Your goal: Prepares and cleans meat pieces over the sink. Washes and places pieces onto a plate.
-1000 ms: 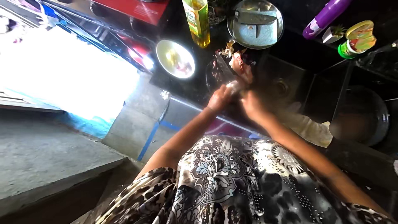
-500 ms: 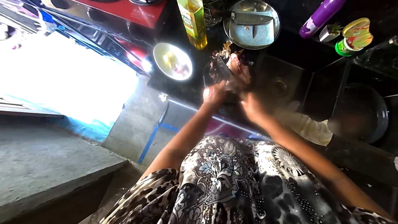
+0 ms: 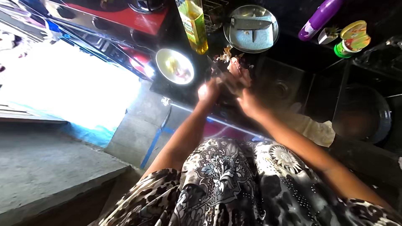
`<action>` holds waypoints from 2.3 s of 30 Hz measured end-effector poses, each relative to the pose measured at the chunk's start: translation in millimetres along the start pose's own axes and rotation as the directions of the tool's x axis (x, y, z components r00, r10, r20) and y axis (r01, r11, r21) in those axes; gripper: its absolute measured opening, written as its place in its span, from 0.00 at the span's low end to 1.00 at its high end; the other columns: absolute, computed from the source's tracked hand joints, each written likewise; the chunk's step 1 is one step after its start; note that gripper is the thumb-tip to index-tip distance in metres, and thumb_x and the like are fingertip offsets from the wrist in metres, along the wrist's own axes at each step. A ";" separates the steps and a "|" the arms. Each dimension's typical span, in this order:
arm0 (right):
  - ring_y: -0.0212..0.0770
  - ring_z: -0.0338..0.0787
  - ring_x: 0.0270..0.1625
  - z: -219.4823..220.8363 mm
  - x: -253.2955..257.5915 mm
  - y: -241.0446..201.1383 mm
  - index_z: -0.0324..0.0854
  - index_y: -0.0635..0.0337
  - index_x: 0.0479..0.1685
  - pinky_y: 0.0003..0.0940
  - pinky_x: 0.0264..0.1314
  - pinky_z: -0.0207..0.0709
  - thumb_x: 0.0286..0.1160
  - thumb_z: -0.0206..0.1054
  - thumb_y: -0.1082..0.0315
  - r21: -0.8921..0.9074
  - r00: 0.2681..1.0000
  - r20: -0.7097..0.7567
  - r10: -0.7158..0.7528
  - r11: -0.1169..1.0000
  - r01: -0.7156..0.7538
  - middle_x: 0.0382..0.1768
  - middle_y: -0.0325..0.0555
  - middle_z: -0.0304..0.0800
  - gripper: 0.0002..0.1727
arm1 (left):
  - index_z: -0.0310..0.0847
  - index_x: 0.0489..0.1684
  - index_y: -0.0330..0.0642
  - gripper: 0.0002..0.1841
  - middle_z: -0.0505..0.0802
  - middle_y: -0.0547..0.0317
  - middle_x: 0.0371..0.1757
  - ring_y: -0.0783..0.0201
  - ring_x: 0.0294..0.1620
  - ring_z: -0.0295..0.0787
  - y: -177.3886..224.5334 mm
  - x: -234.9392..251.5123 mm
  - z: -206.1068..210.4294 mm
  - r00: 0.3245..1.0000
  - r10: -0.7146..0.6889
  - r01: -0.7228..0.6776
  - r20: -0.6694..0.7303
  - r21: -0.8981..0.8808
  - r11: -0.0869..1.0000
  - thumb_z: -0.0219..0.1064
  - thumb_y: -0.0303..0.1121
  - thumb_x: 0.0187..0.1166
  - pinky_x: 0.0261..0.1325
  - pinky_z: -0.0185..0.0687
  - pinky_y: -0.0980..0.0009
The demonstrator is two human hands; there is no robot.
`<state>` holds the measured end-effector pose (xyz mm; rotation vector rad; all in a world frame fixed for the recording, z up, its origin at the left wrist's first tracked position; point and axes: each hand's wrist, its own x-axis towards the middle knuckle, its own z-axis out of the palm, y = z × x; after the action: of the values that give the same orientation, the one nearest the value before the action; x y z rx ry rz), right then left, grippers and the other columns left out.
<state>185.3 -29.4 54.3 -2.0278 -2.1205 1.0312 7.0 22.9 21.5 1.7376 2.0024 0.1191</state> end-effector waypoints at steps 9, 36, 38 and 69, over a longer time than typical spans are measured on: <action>0.62 0.87 0.68 -28.2 -14.6 26.0 0.62 0.77 0.82 0.54 0.75 0.77 0.91 0.59 0.60 0.169 0.956 -0.265 -0.123 0.971 0.171 0.66 0.72 0.83 0.31 | 0.83 0.69 0.40 0.18 0.92 0.37 0.62 0.35 0.62 0.90 -22.2 -6.8 18.5 0.964 0.232 -0.234 -0.130 -0.001 0.972 0.58 0.35 0.87 0.61 0.80 0.34; 0.65 0.87 0.68 3.0 20.7 9.9 0.65 0.74 0.80 0.59 0.73 0.77 0.92 0.58 0.59 0.100 0.971 -0.097 -0.217 0.969 0.227 0.64 0.72 0.84 0.29 | 0.91 0.54 0.38 0.14 0.94 0.39 0.48 0.38 0.54 0.92 -36.7 -16.7 50.8 0.742 0.584 -0.576 -0.330 0.133 0.807 0.66 0.38 0.82 0.56 0.83 0.40; 0.65 0.91 0.62 -6.1 8.5 24.8 0.68 0.77 0.76 0.59 0.69 0.81 0.90 0.60 0.60 0.116 0.935 -0.253 -0.247 0.952 0.282 0.60 0.73 0.87 0.28 | 0.92 0.51 0.42 0.13 0.89 0.37 0.60 0.34 0.65 0.84 -47.0 -2.9 39.3 0.684 0.655 -0.661 -0.320 0.108 0.743 0.69 0.38 0.78 0.62 0.78 0.37; 0.34 0.76 0.19 -24.5 -315.4 382.9 0.61 0.74 0.73 0.36 0.24 0.79 0.91 0.48 0.57 0.739 0.599 -0.339 0.725 0.599 -0.307 0.26 0.44 0.74 0.27 | 0.69 0.72 0.46 0.21 0.91 0.51 0.53 0.53 0.52 0.91 190.2 -8.7 44.2 0.864 0.443 0.197 0.237 -0.971 0.136 0.46 0.27 0.82 0.55 0.89 0.49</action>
<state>579.9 -329.3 22.0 -2.2277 -0.6610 0.7564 198.8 39.7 55.7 0.8036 0.8247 0.8113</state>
